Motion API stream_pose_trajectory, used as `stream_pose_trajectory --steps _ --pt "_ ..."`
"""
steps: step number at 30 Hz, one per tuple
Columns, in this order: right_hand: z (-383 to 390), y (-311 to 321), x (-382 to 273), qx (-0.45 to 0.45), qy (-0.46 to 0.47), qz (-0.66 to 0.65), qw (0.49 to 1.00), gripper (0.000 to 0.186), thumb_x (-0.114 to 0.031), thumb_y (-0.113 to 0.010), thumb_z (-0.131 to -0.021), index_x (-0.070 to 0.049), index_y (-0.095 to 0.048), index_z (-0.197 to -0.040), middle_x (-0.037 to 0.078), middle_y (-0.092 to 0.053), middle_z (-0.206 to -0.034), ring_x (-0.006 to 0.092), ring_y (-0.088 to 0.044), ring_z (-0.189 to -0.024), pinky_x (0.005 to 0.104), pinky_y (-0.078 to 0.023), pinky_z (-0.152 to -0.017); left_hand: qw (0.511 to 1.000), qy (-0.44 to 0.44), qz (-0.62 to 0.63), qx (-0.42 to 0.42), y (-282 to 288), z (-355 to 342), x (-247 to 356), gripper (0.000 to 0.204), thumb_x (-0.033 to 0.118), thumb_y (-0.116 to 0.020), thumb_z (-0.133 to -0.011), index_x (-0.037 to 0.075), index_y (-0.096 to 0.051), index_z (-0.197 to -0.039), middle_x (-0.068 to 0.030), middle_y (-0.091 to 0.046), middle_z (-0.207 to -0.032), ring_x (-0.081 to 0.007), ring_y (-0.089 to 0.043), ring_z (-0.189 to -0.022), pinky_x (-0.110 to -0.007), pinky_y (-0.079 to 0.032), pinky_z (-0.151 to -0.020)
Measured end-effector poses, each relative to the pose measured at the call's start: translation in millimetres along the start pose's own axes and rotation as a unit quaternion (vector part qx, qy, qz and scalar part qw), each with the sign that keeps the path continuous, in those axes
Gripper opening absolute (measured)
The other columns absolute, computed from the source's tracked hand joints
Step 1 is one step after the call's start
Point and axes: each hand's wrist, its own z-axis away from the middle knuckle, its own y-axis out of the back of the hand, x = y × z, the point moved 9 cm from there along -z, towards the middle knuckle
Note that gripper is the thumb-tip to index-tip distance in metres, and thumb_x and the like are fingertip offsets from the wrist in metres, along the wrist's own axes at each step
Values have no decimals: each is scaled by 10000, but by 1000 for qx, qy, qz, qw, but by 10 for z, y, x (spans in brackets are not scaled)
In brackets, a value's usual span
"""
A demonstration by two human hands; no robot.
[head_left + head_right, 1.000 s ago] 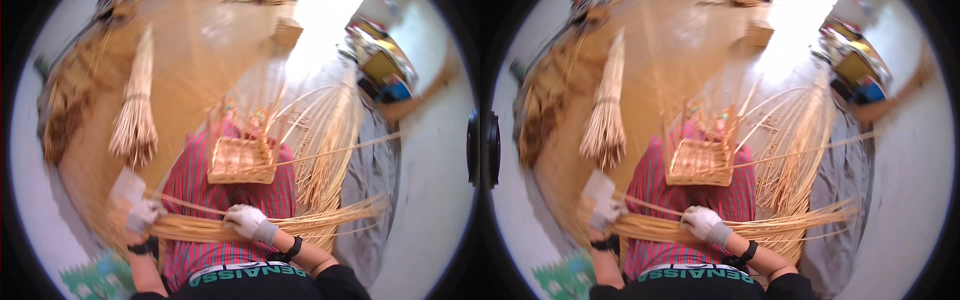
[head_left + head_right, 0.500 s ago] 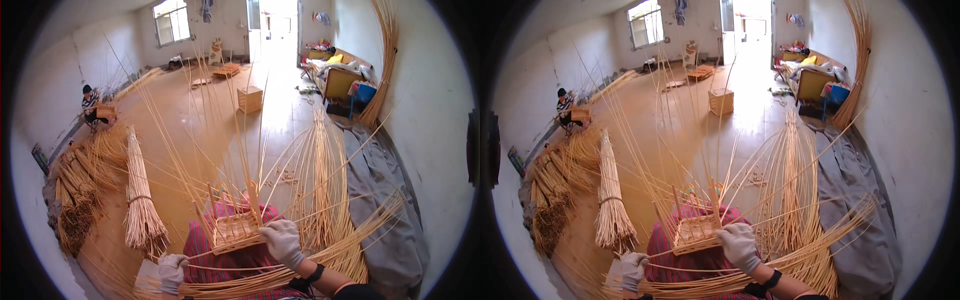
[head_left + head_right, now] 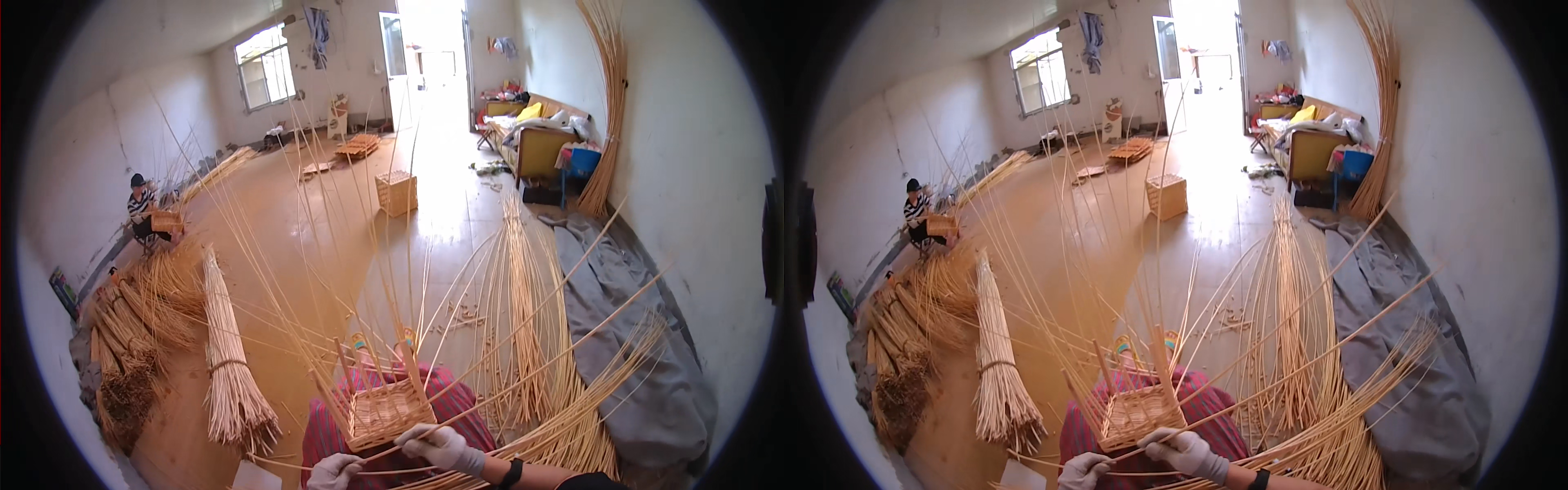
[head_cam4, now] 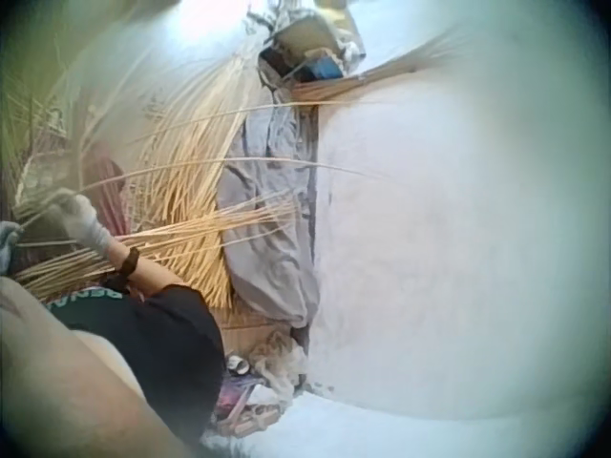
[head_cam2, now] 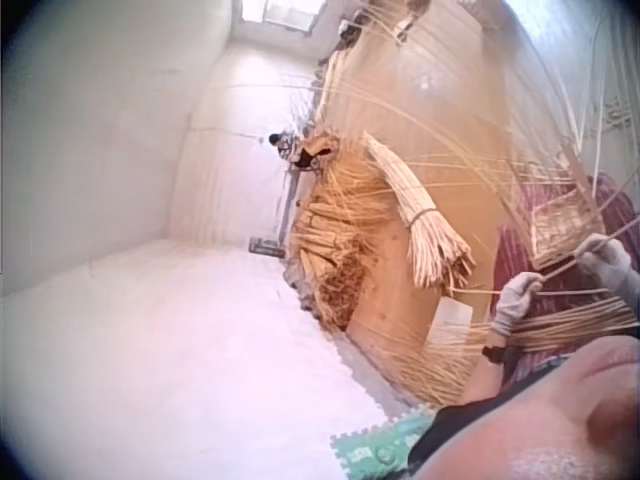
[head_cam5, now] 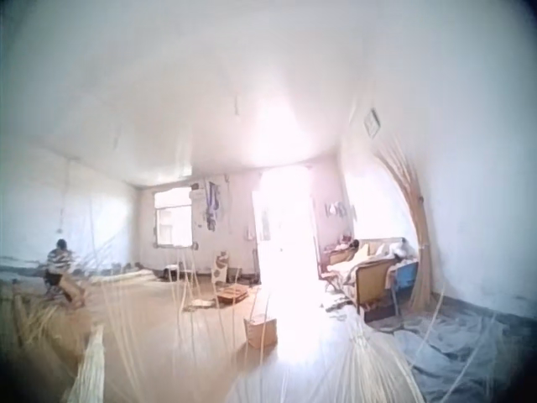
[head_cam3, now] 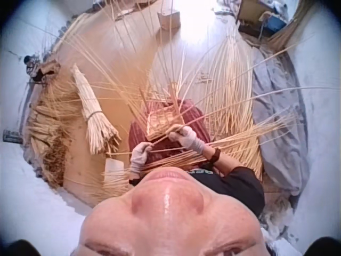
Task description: Weave a wooden basket using long reeds or plant strips.
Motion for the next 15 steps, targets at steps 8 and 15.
stream_pose_trajectory --steps 8,15 --pt "149 827 757 150 -142 -101 973 235 -227 -624 -1067 -30 -684 -1180 41 -708 -907 110 -667 -759 260 -572 -709 993 30 -114 14 -119 -117 -225 152 180 -633 -1034 69 -732 -1068 -92 -762 -908 -203 -727 -842 -333 -562 -773" --pt "103 978 807 163 -142 -145 966 238 -232 -646 -1054 -27 -679 -1169 73 -728 -915 136 -683 -710 286 -580 -654 991 130 -24 34 -167 -133 -266 154 198 -651 -1027 71 -734 -1051 -109 -779 -864 -246 -759 -834 -354 -586 -762"
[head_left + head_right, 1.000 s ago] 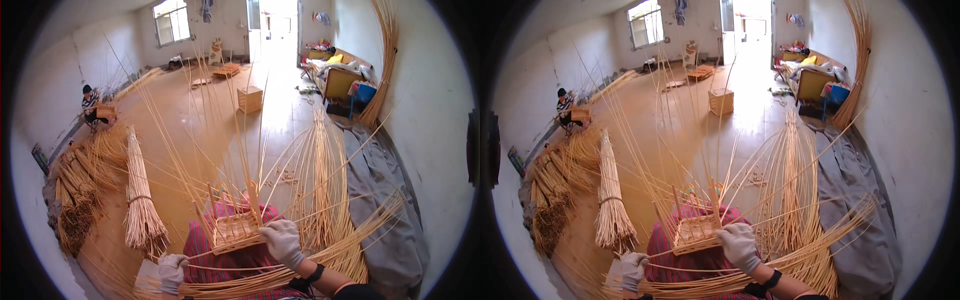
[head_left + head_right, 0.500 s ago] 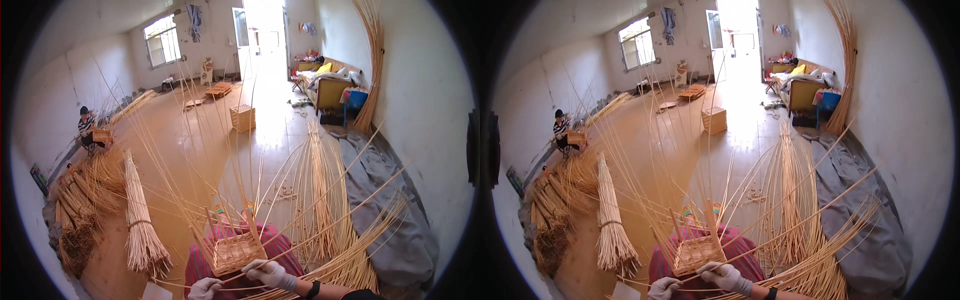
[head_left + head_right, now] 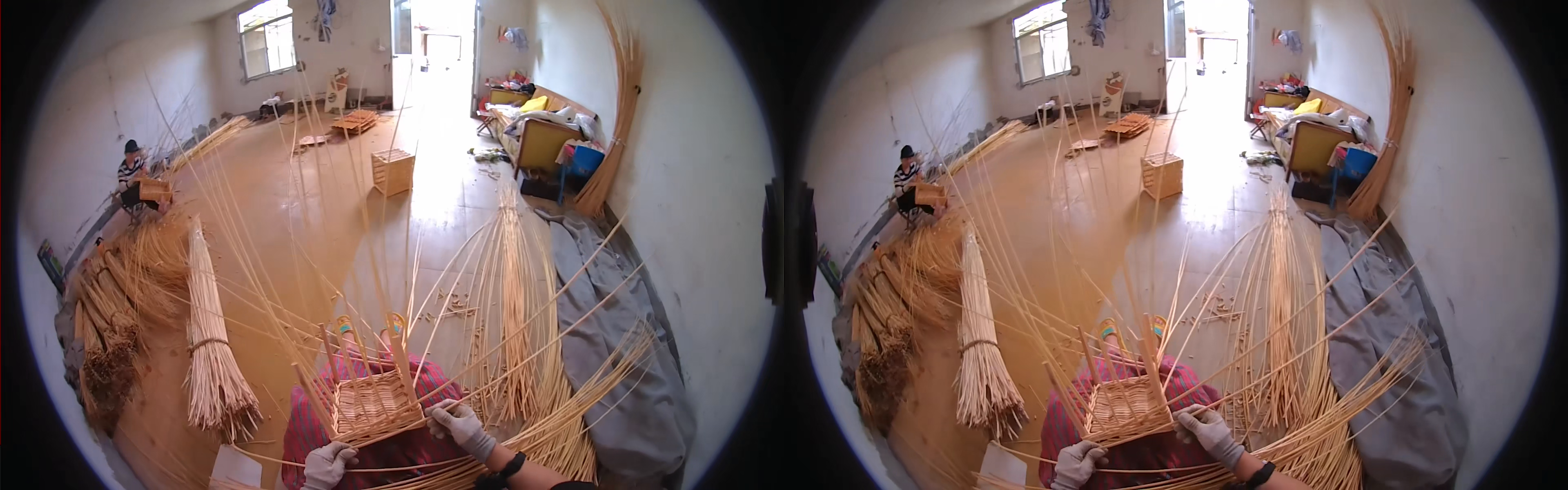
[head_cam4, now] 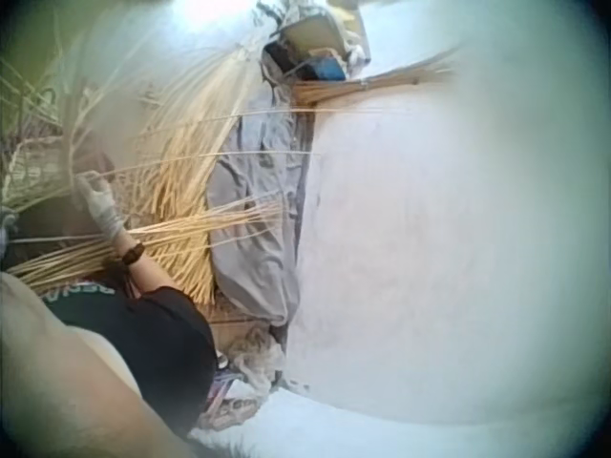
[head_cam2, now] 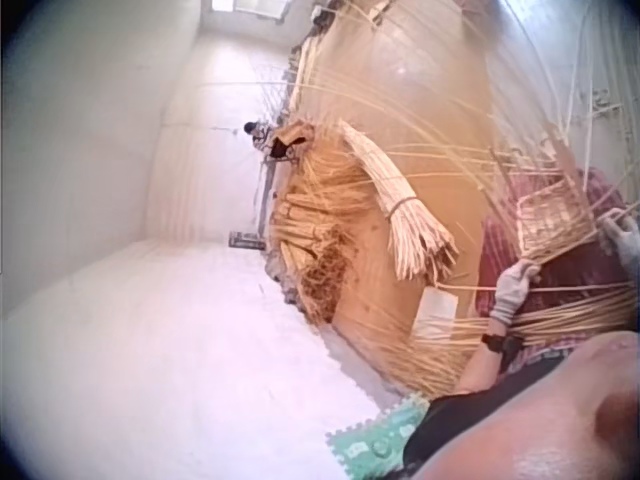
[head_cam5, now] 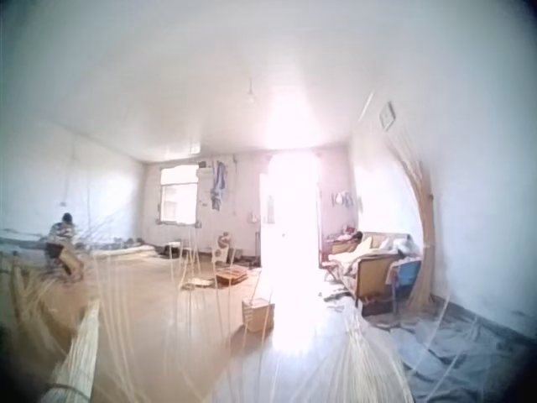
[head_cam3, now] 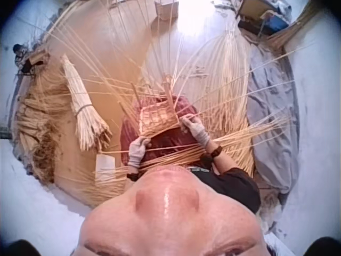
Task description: Weave a wooden basket using long reeds or plant strips.
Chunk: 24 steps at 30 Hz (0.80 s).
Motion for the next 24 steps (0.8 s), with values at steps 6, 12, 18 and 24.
stream_pose_trajectory --steps 6,12,18,24 --pt "74 187 -122 63 32 9 997 174 -196 -604 -1063 -28 -627 -1103 92 -685 -826 148 -635 -630 286 -526 -529 998 -1 0 -65 -72 -196 33 277 376 -664 -1000 126 -785 -986 -46 -774 -810 -166 -759 -760 -315 -584 -683" --pt "-149 269 111 37 39 -7 999 225 -256 -676 -1027 -56 -611 -1108 73 -627 -764 162 -573 -571 301 -484 -484 993 21 82 -81 -35 -82 -176 298 363 -624 -1052 94 -733 -1120 -52 -781 -898 -167 -758 -792 -314 -592 -754" --pt "-87 157 4 4 56 -12 998 226 -271 -680 -1027 -74 -609 -1112 52 -620 -767 127 -566 -570 261 -485 -494 991 32 93 -86 -98 -59 -232 261 272 -633 -1058 39 -726 -1129 -39 -776 -969 -113 -764 -879 -256 -601 -744" --pt "98 117 -148 50 47 19 997 184 -241 -616 -1071 -77 -633 -1152 20 -578 -825 104 -493 -636 224 -423 -540 980 70 180 -56 -184 -109 -216 262 256 -650 -1052 37 -722 -1179 -11 -758 -959 -99 -746 -869 -264 -594 -804"
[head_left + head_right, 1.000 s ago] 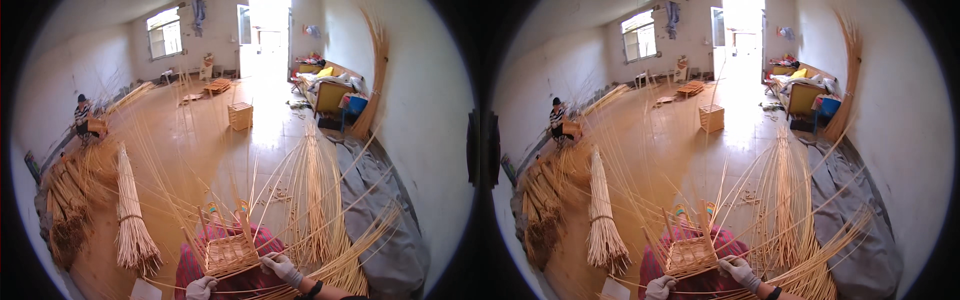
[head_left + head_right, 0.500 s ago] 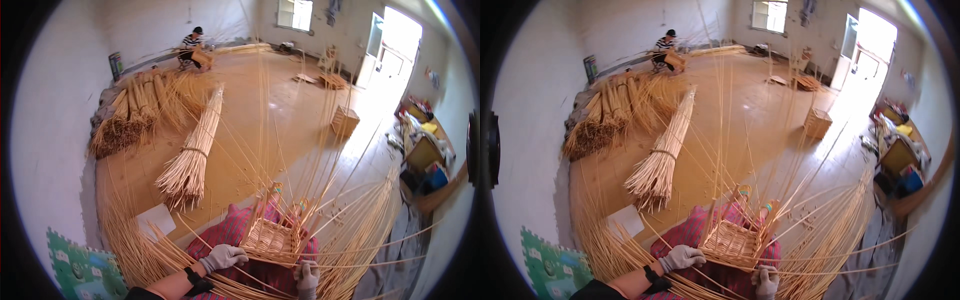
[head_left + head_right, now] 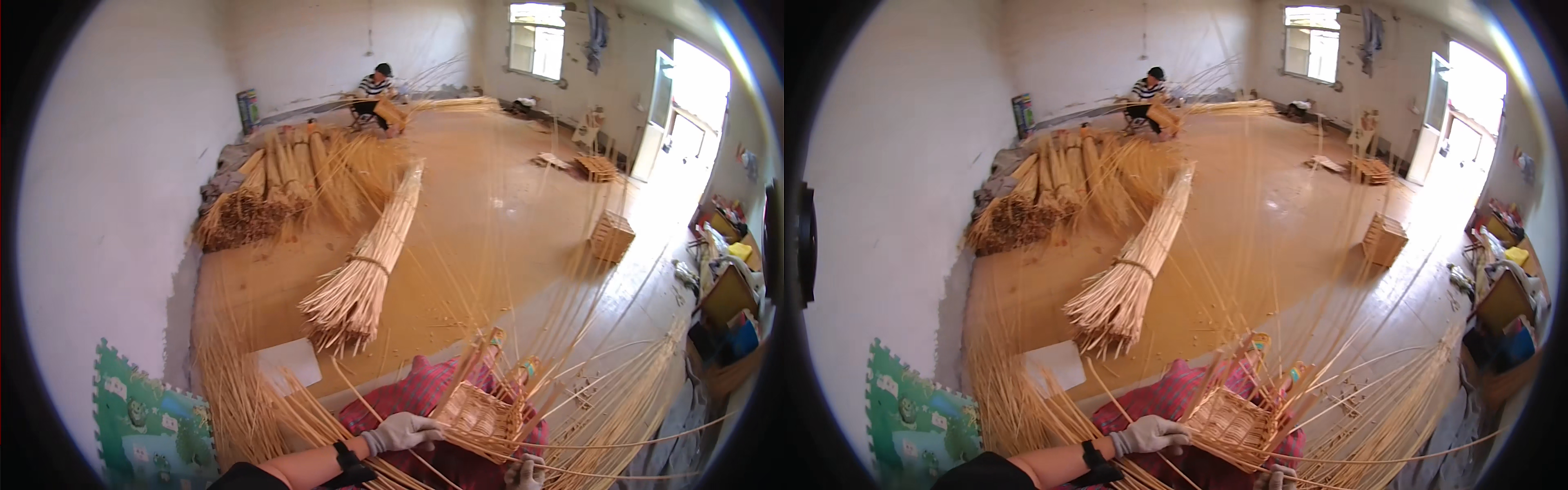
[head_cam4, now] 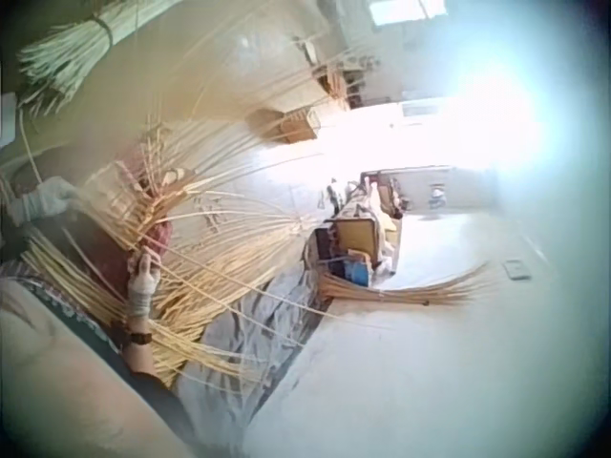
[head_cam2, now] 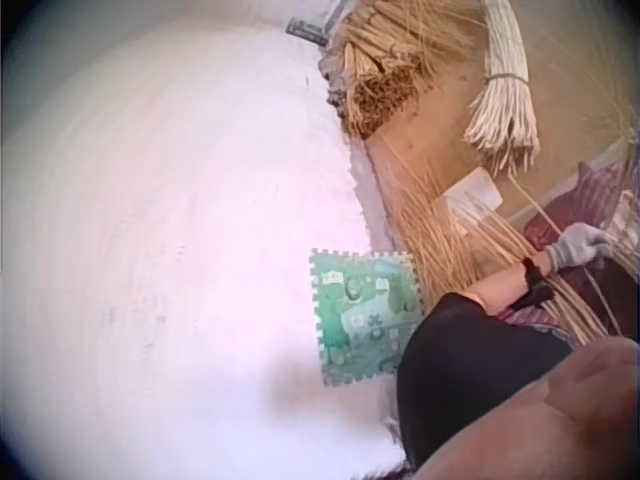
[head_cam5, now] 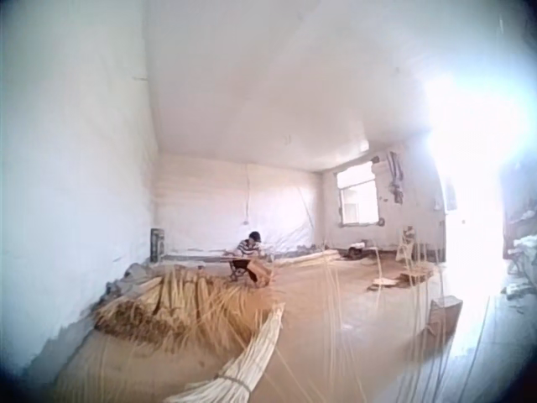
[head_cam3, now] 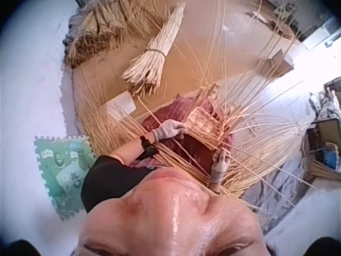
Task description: Weave a wooden basket using long reeds or plant strips.
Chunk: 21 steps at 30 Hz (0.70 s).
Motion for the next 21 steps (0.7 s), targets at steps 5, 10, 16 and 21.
stream_pose_trajectory --steps 5,10,16,21 --pt "-323 87 169 -7 -12 -26 1000 188 -258 -639 -1055 -93 -616 -1144 23 -598 -827 90 -526 -645 213 -451 -545 995 0 94 29 68 -97 67 307 274 -649 -1053 8 -695 -1200 -30 -749 -964 -114 -731 -879 -279 -582 -824" --pt "-257 -159 -75 -30 18 -44 998 82 -201 -575 -1083 -129 -591 -1117 -17 -586 -836 33 -511 -651 162 -407 -492 996 -89 9 17 184 -130 418 296 289 -579 -1087 23 -685 -1160 -67 -774 -914 -129 -740 -881 -304 -578 -818" --pt "-124 -126 74 -30 -24 -7 999 209 -268 -632 -1062 -94 -629 -1178 29 -586 -856 116 -504 -679 233 -432 -572 996 -22 87 -22 75 -43 15 343 333 -581 -1085 23 -709 -1162 -37 -772 -910 -110 -730 -886 -281 -570 -828" --pt "-66 -160 1 -25 3 -5 1000 207 -271 -627 -1065 -93 -628 -1170 30 -583 -851 117 -494 -674 235 -420 -568 998 -11 40 -49 25 -34 31 323 321 -590 -1083 26 -707 -1144 -24 -766 -907 -89 -712 -870 -247 -550 -790"
